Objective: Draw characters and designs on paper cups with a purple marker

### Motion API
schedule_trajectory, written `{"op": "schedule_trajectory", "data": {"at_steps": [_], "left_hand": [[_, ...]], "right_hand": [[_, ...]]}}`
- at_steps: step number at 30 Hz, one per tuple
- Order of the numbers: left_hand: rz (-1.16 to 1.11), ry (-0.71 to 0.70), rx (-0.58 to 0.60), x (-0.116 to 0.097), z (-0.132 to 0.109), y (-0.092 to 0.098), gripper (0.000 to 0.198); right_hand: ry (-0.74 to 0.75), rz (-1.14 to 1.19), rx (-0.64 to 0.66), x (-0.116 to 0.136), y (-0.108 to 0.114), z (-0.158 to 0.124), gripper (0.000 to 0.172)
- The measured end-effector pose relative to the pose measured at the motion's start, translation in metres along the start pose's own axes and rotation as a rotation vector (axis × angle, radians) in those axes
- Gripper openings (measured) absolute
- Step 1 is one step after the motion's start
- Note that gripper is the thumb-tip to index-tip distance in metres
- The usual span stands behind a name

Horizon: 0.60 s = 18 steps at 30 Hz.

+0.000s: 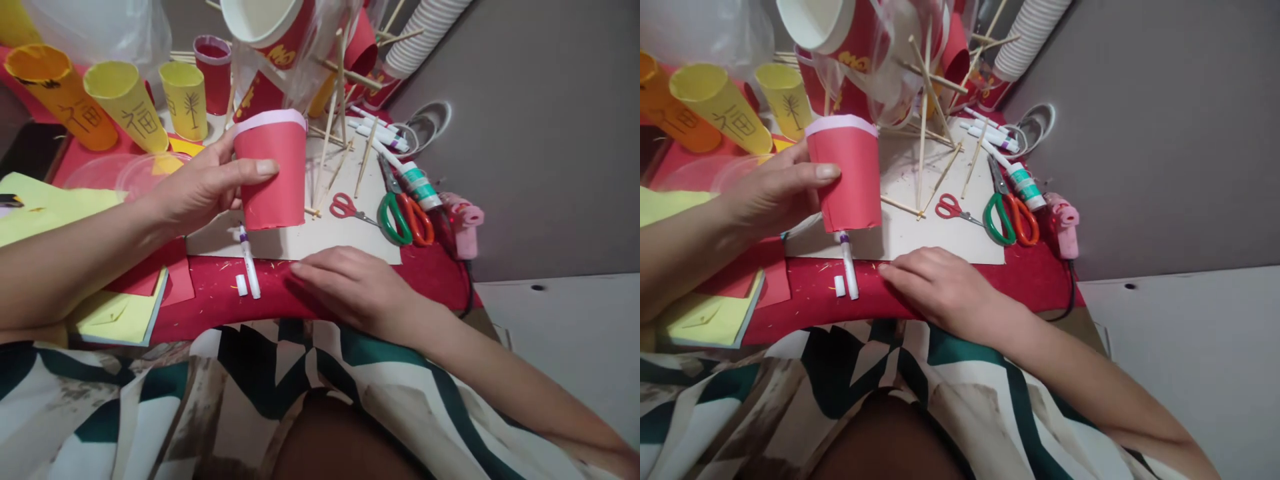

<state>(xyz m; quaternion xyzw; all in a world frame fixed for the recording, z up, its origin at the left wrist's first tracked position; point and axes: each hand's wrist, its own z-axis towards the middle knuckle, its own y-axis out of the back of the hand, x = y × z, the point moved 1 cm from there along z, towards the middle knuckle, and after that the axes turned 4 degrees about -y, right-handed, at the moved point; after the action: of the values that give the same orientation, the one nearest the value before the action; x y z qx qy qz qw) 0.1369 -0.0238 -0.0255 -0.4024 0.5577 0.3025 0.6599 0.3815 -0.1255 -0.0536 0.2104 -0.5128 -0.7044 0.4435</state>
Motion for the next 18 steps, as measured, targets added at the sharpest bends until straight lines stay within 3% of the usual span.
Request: {"op": "schedule_trajectory", "data": {"at_steps": [4,11,15,18], "left_hand": [[0.018,-0.042,-0.009,-0.010,-0.003,0.001,0.042],[0.062,-0.054,-0.045,-0.001,0.000,0.010,0.057],[0.101,-0.054,-0.054,0.003,0.001,0.012,0.057],[0.085,-0.045,-0.059,0.004,0.001,0.013,0.060]], "right_hand": [[0.161,-0.128,0.089,-0.001,-0.027,0.038,0.036],[0.389,-0.233,0.225,-0.002,-0.052,0.071,0.031],[0.441,-0.208,0.171,-0.005,-0.047,0.071,0.029],[0.402,-0.124,0.101,-0.004,-0.022,0.055,0.027]]}}
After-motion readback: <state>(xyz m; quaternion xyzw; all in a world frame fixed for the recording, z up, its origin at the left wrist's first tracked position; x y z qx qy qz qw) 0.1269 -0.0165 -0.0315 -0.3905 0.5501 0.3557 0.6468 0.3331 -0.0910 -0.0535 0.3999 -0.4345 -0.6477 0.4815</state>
